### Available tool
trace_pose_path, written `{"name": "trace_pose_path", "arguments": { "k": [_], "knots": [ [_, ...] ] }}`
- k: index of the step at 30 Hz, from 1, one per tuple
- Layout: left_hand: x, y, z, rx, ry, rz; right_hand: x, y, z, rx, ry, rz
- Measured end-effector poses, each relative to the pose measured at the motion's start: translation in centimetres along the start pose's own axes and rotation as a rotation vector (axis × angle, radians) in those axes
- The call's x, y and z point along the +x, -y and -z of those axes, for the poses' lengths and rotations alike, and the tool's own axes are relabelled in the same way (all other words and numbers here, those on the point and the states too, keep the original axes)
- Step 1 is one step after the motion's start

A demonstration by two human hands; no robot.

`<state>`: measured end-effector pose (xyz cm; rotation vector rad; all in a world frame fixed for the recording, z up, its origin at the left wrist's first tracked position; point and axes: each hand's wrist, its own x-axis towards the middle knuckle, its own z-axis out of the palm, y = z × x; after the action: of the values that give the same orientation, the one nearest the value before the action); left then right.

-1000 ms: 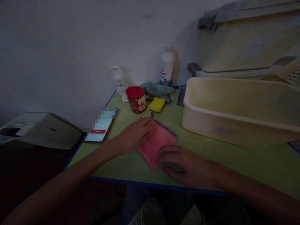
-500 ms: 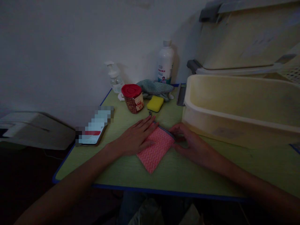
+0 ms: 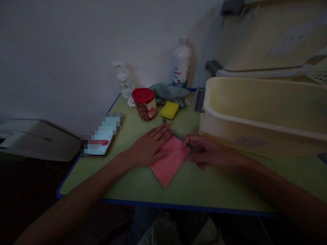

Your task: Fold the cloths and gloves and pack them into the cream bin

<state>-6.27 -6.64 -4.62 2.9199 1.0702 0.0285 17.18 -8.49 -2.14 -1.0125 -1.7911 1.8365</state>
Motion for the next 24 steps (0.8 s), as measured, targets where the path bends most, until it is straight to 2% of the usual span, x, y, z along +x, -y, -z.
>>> {"name": "trace_pose_path", "arguments": {
  "k": [8,17,24],
  "knots": [
    [0.1,0.0,0.1,-0.01,-0.001,0.0,0.8,0.6,1.0,0.071,0.155,-0.125],
    [0.2,0.2,0.1,-0.038,0.011,-0.026,0.4,0.2,1.3,0.111,0.204,-0.155],
    [0.2,0.2,0.0,-0.03,0.002,-0.04,0.2,0.5,1.3,0.063,0.231,-0.165]
  ]
}}
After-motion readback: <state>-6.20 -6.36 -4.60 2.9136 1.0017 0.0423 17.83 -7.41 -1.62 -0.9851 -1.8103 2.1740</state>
